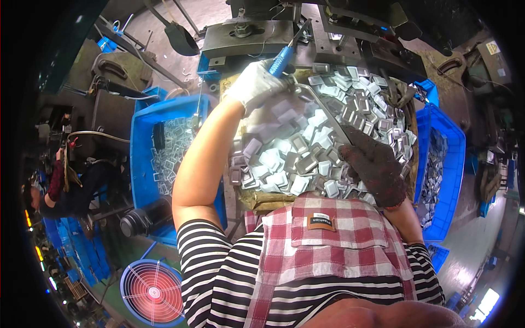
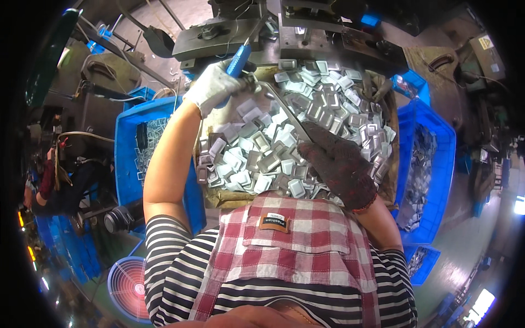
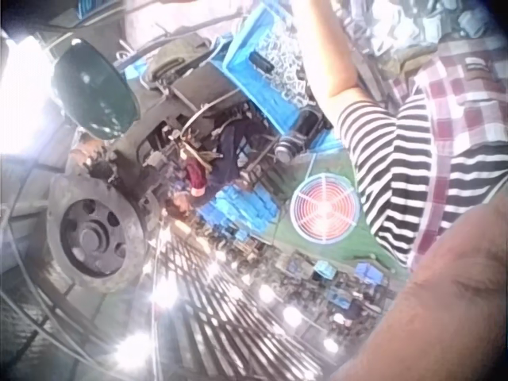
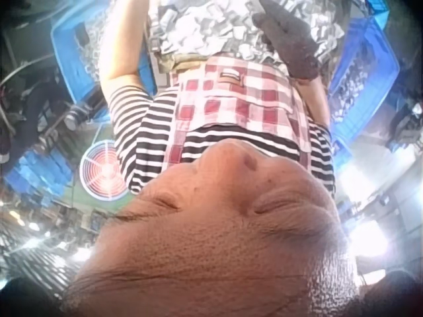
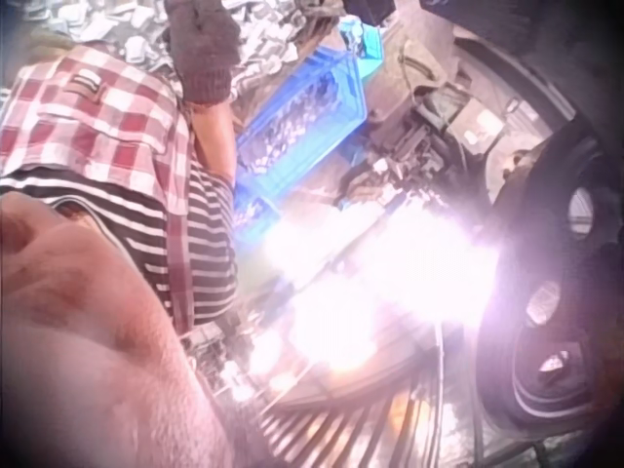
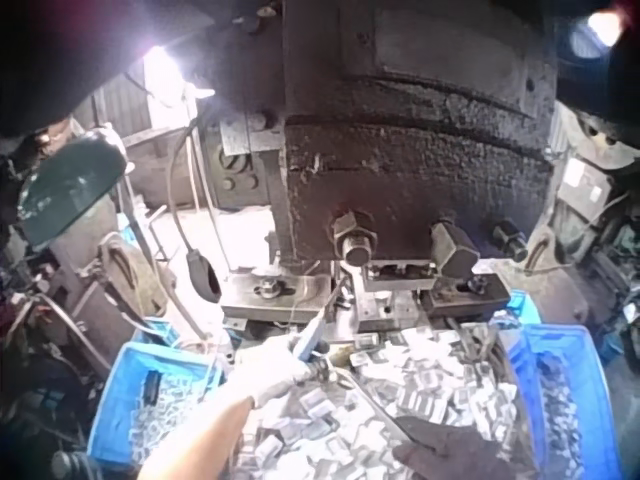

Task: Sorting small metal parts from a pile on a work surface into various bins using a metal scriber tool.

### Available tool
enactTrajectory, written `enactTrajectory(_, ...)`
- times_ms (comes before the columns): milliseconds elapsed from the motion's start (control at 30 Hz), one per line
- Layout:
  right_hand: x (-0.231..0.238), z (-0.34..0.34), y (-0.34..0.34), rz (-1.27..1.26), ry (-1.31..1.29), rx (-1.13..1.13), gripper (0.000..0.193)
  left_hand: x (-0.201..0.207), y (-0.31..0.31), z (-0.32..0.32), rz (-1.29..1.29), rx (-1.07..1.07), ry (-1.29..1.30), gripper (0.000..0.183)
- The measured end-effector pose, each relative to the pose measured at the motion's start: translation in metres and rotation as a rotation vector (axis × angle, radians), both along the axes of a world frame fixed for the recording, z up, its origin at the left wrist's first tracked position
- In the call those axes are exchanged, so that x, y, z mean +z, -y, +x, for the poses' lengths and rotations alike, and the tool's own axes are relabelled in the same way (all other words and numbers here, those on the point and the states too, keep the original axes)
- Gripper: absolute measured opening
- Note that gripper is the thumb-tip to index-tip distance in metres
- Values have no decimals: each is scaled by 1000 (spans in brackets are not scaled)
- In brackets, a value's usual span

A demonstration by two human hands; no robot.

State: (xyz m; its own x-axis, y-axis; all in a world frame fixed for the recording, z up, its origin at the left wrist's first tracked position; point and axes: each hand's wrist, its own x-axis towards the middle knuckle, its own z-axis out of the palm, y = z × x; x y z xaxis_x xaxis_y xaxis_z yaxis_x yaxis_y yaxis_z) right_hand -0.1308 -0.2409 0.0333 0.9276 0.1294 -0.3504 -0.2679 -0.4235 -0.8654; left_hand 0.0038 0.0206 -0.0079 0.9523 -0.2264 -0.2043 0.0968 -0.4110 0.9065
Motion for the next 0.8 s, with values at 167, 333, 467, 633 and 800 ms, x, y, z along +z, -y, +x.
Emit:
enactTrajectory(167,-10,4,21,-72,75,-112,40,1,2,23,421,-53,150,30)
enactTrajectory(333,-1,21,34,-242,213,-345,38,33,21,59,908,-191,432,28)
enactTrajectory(467,12,39,18,-131,276,-345,36,65,50,86,1068,-364,70,25)
enactTrajectory(633,-5,65,4,-110,386,-292,30,22,32,69,723,88,394,29)
enactTrajectory(800,-34,86,18,-622,881,38,27,-8,20,13,461,-39,446,33)
